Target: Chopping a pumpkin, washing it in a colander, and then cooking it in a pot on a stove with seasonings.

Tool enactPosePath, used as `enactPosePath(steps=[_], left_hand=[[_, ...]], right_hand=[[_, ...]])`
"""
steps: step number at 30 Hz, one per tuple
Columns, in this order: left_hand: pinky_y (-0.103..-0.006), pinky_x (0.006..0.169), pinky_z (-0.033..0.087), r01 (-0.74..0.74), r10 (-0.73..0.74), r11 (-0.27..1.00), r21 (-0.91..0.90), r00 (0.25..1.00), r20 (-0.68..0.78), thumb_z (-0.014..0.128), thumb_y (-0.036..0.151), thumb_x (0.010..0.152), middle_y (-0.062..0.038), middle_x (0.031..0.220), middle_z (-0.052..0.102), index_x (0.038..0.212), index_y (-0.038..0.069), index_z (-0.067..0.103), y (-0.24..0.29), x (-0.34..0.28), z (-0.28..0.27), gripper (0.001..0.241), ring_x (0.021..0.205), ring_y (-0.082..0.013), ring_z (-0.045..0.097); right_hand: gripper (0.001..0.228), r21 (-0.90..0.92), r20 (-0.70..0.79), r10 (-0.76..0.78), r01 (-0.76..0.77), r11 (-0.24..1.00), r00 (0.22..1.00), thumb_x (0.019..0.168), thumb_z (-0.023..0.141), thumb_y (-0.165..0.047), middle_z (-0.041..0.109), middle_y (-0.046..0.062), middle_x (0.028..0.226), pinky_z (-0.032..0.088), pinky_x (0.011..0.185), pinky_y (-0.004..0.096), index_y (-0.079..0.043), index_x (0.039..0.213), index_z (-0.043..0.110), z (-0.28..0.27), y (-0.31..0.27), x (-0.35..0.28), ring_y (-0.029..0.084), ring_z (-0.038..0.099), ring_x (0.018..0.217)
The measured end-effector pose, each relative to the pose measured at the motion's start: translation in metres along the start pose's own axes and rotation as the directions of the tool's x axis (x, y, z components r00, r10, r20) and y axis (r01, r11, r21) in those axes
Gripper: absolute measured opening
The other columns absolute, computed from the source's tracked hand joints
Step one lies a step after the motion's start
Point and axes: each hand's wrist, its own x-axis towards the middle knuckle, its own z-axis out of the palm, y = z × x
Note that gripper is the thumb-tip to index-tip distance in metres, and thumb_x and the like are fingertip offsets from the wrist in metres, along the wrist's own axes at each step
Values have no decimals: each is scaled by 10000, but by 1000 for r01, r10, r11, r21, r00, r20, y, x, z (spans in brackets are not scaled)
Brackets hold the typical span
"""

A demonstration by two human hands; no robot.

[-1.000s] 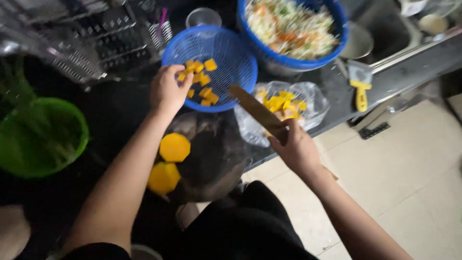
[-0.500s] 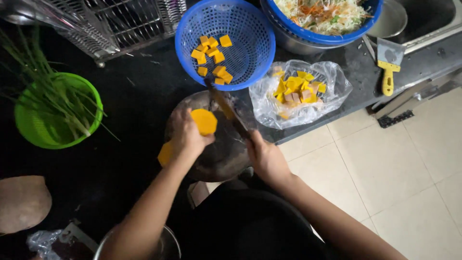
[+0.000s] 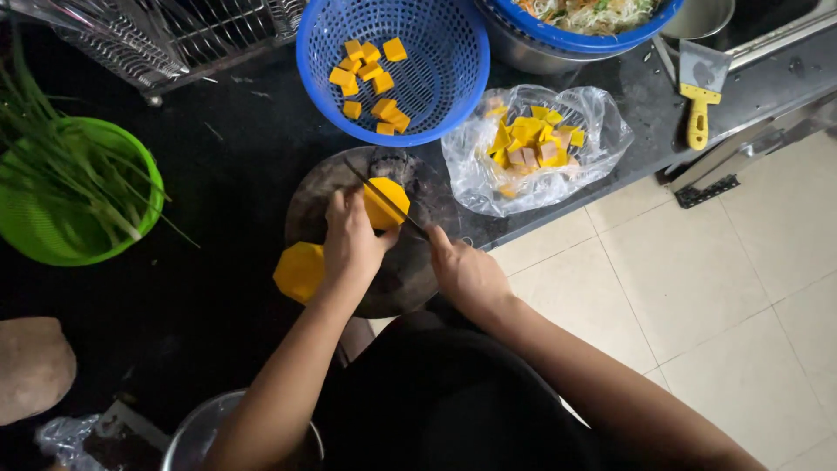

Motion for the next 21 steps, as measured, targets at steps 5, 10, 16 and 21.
enactPosePath(steps=[5,10,16,21], left_hand=[[-579,924,613,-15,15,1000,11,1000,7,930,235,680,-198,1272,509,1344,7,549,8,0,-10,799,1231,-480,576],[-561,950,597,-66,66,998,-20,998,-12,951,210,652,-231,1260,525,1315,-37,580,8,-1,-10,798,1210,-509,585],[-497,949,594,-63,63,998,-21,998,-4,953,169,647,-235,1217,563,1231,-60,645,12,-2,-17,699,1175,-465,625],[-485,987,582,-27,27,1000,1,999,34,948,199,671,-242,1329,545,1295,-54,630,15,-1,-21,745,1233,-453,598]], right_hand=[[362,-37,30,-2,3,999,1000,1044,455,-288,686,188,756,624,614,598,-221,1399,484,1,-1,0,476,751,677],[412,-66,109,-14,21,998,994,1017,473,-253,682,187,758,626,630,612,-188,1423,450,17,6,5,475,758,705],[356,-138,116,-27,43,989,993,1009,483,-206,672,145,727,627,570,574,-168,1363,469,27,3,10,457,753,664],[426,-19,238,45,-42,999,970,999,480,-194,725,158,806,638,681,588,-209,1417,403,41,2,26,441,775,787]])
